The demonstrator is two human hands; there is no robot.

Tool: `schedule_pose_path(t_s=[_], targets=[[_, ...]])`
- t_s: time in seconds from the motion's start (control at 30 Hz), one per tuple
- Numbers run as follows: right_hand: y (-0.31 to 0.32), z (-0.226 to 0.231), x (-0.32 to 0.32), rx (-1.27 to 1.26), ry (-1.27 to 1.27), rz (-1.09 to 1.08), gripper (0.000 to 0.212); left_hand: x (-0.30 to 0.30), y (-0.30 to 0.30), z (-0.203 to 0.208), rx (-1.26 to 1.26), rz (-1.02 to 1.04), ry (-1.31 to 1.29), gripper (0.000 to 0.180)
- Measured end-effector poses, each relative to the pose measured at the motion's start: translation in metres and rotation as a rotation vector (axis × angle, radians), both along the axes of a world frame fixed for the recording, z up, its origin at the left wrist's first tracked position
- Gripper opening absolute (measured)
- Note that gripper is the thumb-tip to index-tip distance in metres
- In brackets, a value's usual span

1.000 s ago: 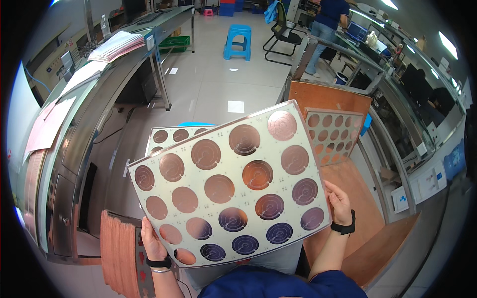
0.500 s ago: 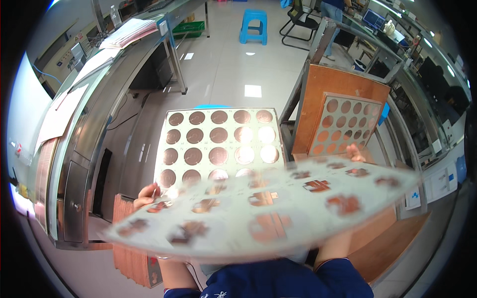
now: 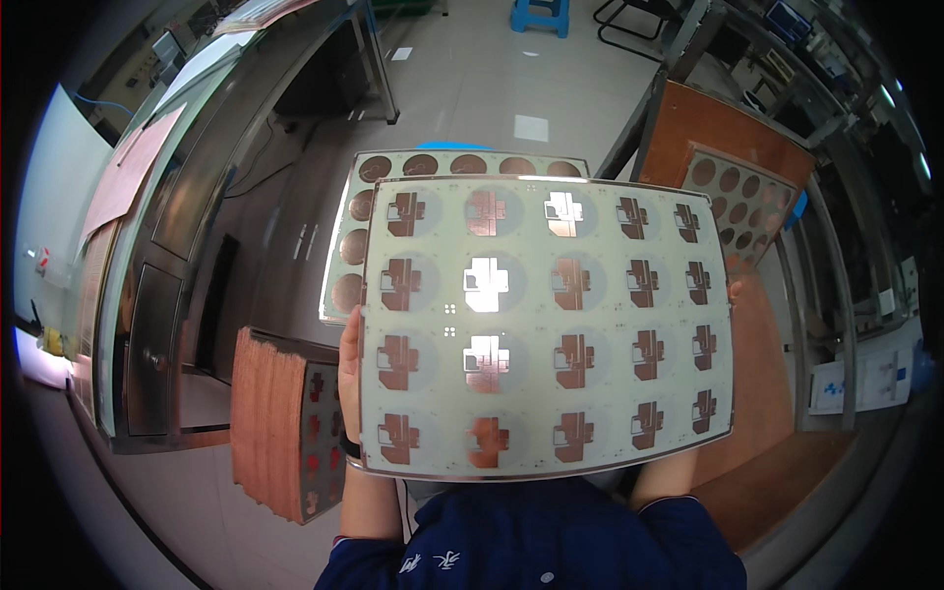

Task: The person is inspecting and sorting large sheets of printed circuit boards in a metal fabrication or electronics assembly environment.

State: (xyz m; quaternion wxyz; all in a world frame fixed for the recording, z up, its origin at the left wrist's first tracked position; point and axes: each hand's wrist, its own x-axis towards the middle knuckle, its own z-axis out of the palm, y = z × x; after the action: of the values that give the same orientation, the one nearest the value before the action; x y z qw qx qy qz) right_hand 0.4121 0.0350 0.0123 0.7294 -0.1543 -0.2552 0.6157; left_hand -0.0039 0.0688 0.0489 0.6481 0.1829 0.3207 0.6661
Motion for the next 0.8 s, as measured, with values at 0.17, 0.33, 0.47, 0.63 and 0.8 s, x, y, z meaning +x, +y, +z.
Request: schedule_pose_path(t_s=[0.17, 0.33, 0.47, 0.63, 0.8], targets=[[-0.016, 0.024, 0.004, -0.177, -0.028, 0.049, 0.043, -0.004, 0.004, -0.014, 0.035, 0.048, -0.021, 0.040], [-0.018, 0.012, -0.024, -0.443, -0.228, -0.055, 0.036, -0.047, -0.007, -0.077, 0.249, -0.320, -0.430, 0.039], [-0.008, 0.016, -0.056, -0.448, -0.273, -0.142, 0.033, -0.041, -0.010, -0.088, 0.340, -0.475, -0.562, 0.040], [0.006, 0.009, -0.103, -0.333, -0.148, -0.247, 0.035, 0.030, -0.020, -0.030, -0.103, -0.295, -0.199, 0.050], [0.001, 0.013, -0.145, -0.310, -0.102, -0.108, 0.039, 0.027, -0.019, -0.040, -0.044, -0.257, -0.270, 0.058]])
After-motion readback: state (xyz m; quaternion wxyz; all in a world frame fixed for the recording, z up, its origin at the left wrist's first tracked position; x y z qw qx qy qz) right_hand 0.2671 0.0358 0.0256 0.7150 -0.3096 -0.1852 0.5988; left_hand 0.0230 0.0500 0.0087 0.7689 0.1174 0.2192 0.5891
